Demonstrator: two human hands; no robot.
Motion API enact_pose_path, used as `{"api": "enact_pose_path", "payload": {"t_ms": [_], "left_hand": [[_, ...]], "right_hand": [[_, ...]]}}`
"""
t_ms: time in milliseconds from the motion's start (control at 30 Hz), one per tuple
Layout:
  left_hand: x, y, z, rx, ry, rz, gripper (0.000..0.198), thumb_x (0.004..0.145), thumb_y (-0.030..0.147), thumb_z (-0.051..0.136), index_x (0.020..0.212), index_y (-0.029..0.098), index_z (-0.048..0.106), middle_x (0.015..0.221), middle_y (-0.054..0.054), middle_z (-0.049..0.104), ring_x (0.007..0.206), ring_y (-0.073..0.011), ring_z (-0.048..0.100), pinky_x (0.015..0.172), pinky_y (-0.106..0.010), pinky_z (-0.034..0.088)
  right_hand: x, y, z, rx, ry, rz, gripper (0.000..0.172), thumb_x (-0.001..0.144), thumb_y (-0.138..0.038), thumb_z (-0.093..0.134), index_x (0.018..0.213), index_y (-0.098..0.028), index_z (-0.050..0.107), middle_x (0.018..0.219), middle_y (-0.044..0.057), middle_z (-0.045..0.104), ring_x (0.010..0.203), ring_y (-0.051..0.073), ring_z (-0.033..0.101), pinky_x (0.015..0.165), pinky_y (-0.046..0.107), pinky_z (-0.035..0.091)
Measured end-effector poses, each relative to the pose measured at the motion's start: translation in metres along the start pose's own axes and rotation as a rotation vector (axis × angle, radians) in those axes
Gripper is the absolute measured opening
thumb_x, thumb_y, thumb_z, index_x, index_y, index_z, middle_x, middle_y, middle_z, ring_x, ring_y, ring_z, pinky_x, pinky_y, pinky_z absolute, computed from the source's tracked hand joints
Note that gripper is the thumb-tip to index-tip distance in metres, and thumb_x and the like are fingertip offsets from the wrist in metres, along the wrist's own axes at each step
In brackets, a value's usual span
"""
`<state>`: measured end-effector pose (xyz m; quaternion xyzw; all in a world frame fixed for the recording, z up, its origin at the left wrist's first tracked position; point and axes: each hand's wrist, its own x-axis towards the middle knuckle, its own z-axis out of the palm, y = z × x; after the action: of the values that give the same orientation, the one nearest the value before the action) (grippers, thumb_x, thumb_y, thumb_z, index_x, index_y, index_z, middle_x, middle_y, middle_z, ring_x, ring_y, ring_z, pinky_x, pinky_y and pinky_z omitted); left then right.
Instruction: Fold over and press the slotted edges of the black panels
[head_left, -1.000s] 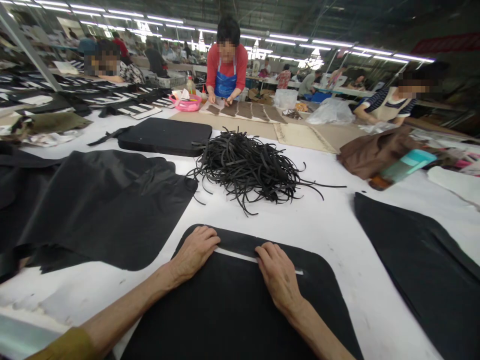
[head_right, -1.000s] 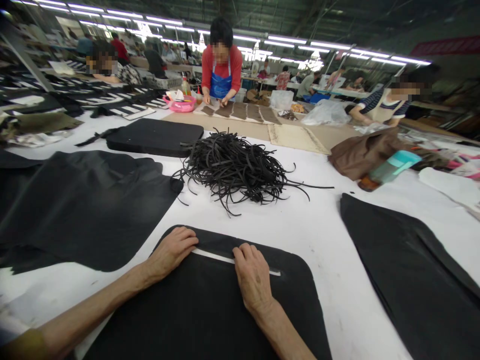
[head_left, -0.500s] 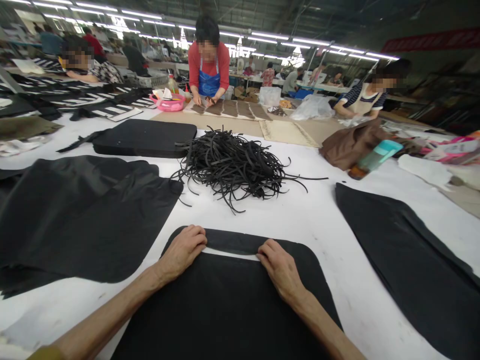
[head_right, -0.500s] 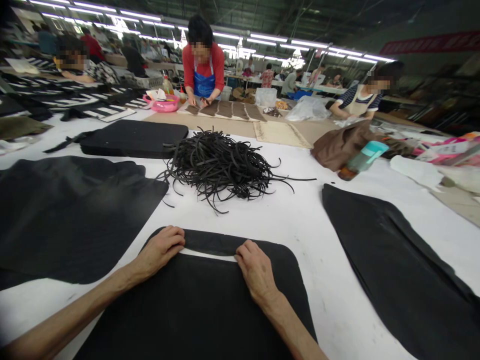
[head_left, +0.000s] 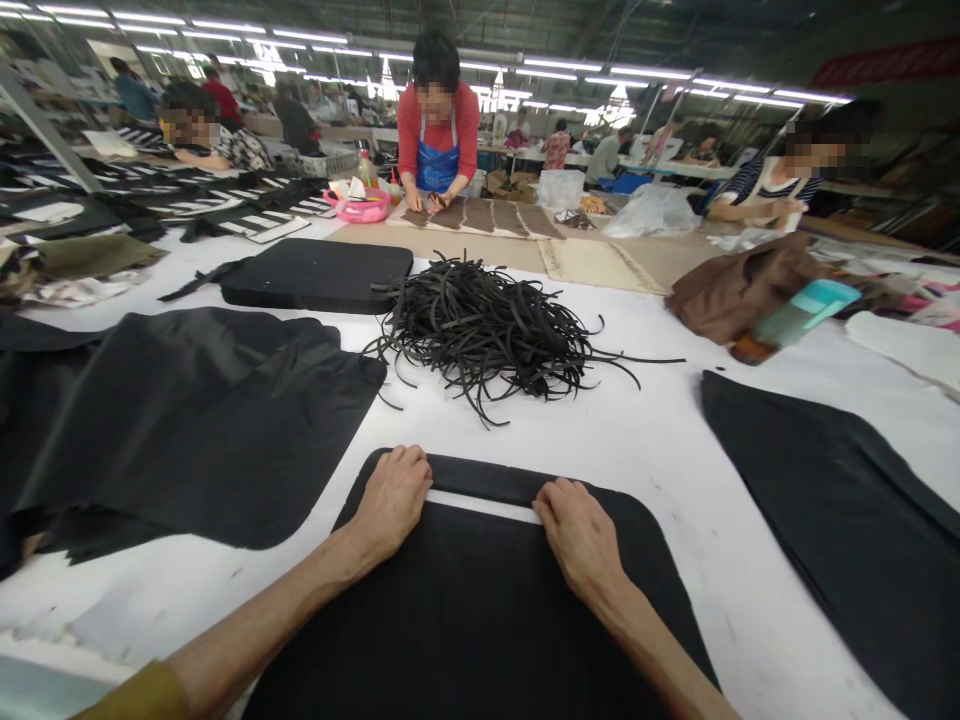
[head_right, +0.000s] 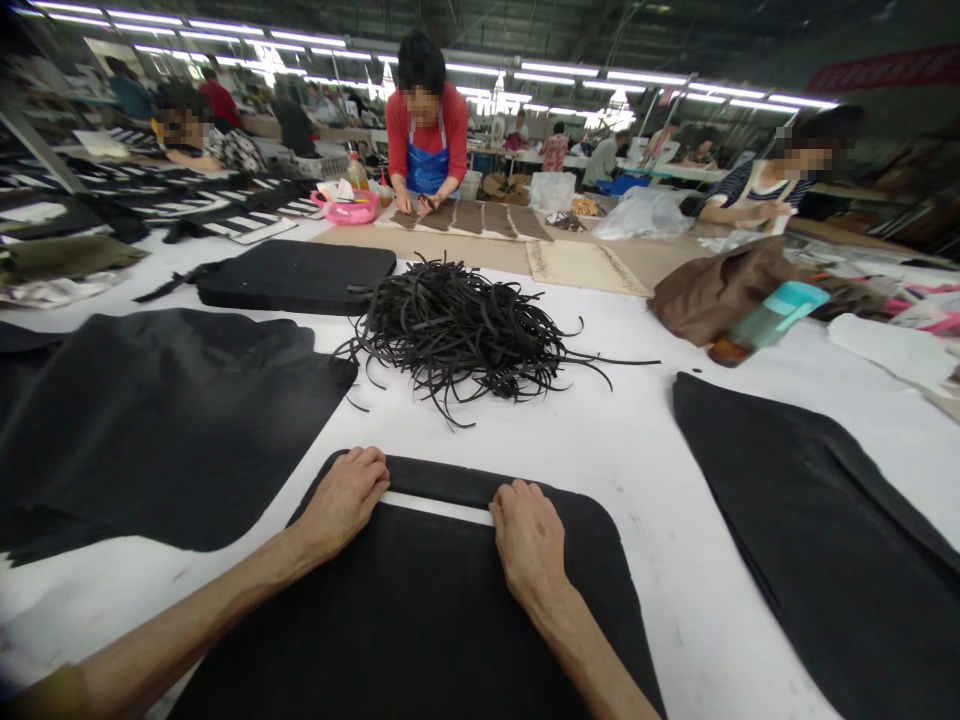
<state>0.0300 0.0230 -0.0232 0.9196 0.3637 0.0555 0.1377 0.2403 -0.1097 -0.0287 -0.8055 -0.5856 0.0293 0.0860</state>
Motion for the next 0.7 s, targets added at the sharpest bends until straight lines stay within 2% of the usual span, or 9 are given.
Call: {"api": "enact_pose_path", "payload": {"t_ms": [500, 633, 700], "left_hand": [[0.001, -0.002, 0.011, 0.056, 0.053, -0.052, 0.013, 0.082, 0.018, 0.044, 0.072, 0.017, 0.053, 0.084, -0.005, 0.053, 0.081, -0.0206, 0.047, 0.073, -0.034, 0.038], [0.000, 0.001, 0.009, 0.093, 0.092, -0.100, 0.004, 0.081, 0.018, 0.047, 0.079, 0.017, 0.050, 0.085, -0.006, 0.052, 0.080, -0.0219, 0.045, 0.071, -0.036, 0.037], [-0.001, 0.005, 0.008, 0.155, 0.112, -0.041, 0.006, 0.081, 0.014, 0.045, 0.084, 0.017, 0.050, 0.088, -0.007, 0.051, 0.082, -0.0224, 0.044, 0.073, -0.037, 0.036]], "right_hand": [[0.014, -0.002, -0.009, 0.077, -0.219, 0.175, 0.017, 0.079, -0.020, 0.043, 0.067, -0.021, 0.055, 0.072, 0.002, 0.059, 0.075, 0.017, 0.054, 0.062, 0.026, 0.033], [0.016, -0.003, -0.010, 0.067, -0.225, 0.168, 0.017, 0.078, -0.019, 0.042, 0.068, -0.021, 0.056, 0.073, 0.002, 0.060, 0.074, 0.016, 0.054, 0.060, 0.025, 0.031], [0.016, -0.003, -0.011, 0.056, -0.232, 0.166, 0.017, 0.077, -0.019, 0.042, 0.068, -0.021, 0.056, 0.073, 0.002, 0.060, 0.073, 0.016, 0.054, 0.060, 0.025, 0.031]]}}
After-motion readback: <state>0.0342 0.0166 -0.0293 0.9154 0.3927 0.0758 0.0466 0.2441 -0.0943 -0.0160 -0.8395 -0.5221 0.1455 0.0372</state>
